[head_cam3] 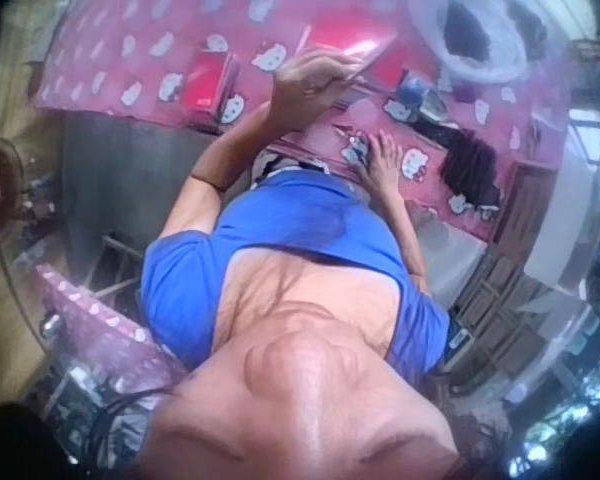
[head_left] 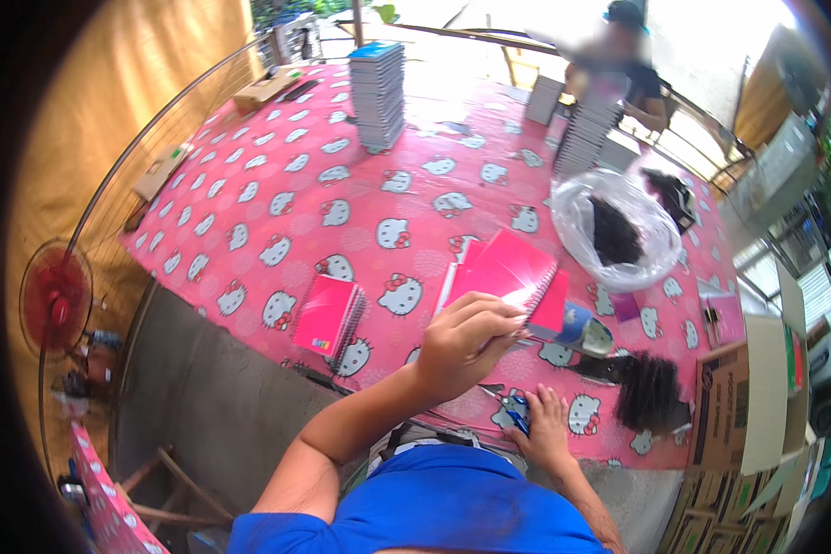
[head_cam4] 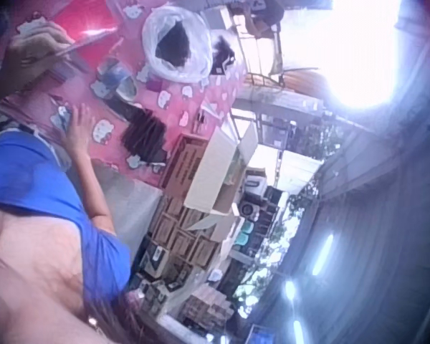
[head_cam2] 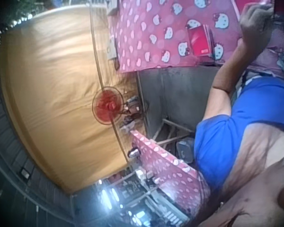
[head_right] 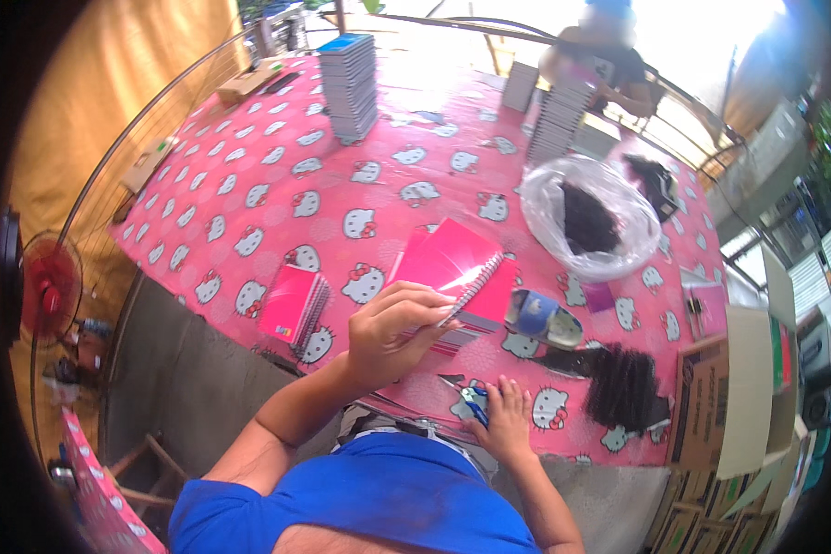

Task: The person inserts spiral bindings into notebooks and uses pliers to crimp the ends of the wire. They handle multiple notebooks and stack them on a table.

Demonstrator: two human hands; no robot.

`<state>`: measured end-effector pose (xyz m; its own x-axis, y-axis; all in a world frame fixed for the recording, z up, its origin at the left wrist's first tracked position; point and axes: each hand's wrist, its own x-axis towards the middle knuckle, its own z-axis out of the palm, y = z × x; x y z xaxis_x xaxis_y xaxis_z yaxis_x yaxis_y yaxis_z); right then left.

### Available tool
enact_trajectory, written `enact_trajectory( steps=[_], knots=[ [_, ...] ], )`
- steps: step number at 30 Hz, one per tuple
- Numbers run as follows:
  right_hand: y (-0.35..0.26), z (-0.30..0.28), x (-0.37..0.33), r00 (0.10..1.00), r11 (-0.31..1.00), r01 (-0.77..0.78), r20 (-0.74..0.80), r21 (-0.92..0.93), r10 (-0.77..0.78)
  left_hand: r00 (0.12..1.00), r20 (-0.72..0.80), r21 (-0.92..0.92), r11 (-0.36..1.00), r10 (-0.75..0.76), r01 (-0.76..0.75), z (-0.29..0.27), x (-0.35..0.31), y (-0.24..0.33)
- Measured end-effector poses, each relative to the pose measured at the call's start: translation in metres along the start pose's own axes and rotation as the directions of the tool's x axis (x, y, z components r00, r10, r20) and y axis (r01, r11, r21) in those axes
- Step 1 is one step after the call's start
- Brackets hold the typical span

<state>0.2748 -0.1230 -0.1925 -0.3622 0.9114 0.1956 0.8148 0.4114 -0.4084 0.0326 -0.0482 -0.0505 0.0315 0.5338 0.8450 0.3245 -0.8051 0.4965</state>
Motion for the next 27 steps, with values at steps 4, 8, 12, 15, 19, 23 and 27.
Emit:
enact_trajectory(
  steps=[4, 8, 12, 15, 19, 23, 27],
  knots=[
    [0.006, -0.01, 0.0, 0.997, 0.977, -0.05, -0.045, 0.205, 0.061, 0.994, -0.017, -0.006, 0.994, -0.108, 0.108, 0.008, -0.006, 0.002],
    [-0.059, -0.098, 0.044, 0.958, 0.935, 0.156, -0.28, 0.318, -0.064, 0.986, -0.045, 0.03, 0.986, -0.161, 0.163, 0.007, -0.003, 0.01],
    [-0.085, -0.126, 0.069, 0.914, 0.955, 0.245, -0.367, 0.167, -0.171, 0.992, -0.039, 0.01, 0.993, -0.117, 0.118, 0.009, -0.007, 0.012],
    [-0.085, -0.121, 0.072, 0.97, 0.901, 0.155, -0.235, 0.404, -0.062, 0.995, -0.039, 0.017, 0.995, -0.095, 0.096, 0.008, -0.006, 0.014],
    [-0.074, -0.115, 0.071, 0.959, 0.365, -0.281, 0.276, 0.888, 0.067, 0.999, -0.023, -0.009, 1.0, -0.024, 0.023, 0.007, -0.015, 0.006],
    [-0.078, -0.113, 0.065, 0.999, 0.496, -0.032, 0.022, 0.868, 0.025, 0.998, -0.057, 0.009, 0.999, -0.032, 0.033, 0.007, -0.015, 0.006],
    [-0.088, -0.118, 0.063, 0.928, 0.914, 0.194, -0.37, 0.357, -0.052, 0.997, -0.059, 0.018, 0.999, -0.045, 0.046, 0.008, -0.01, 0.012]
  ],
)
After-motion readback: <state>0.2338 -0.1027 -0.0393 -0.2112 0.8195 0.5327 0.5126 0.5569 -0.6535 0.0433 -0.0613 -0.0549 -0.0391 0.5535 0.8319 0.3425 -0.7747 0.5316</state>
